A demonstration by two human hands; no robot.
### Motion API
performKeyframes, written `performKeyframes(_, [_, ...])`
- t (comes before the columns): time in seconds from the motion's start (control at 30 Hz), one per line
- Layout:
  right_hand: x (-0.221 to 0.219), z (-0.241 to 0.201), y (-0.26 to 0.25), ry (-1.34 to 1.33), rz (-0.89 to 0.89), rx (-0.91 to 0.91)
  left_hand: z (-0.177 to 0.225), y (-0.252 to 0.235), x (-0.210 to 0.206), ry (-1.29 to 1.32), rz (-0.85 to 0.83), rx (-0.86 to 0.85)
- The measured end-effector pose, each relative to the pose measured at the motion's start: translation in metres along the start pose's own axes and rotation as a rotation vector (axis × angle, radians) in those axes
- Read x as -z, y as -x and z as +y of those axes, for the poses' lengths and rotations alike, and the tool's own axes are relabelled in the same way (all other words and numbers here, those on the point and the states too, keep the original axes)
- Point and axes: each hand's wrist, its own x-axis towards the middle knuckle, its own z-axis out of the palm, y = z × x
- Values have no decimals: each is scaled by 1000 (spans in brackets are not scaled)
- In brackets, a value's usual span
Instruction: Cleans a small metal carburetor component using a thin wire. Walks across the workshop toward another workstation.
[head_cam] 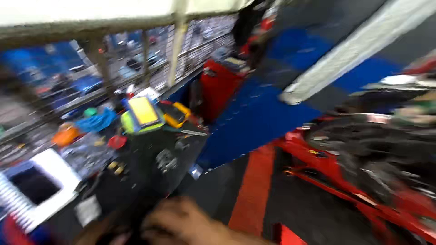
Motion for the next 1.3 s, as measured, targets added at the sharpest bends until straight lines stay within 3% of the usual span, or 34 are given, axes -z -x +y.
performKeyframes(0.07, [0,1,-2,-73,-32,13,0,7,-6,-5,74,81])
performKeyframes(0.17, [-4,-1,-7,-123,-41,10,-7,10,-15,149,167,53])
performKeyframes(0.57, [-7,-14,-30,-18,19,97,-8,6,-11,773,133,100])
performKeyframes(1.3, [-8,-15,-34,-73,-15,89,-7,5,-8,646,81,46])
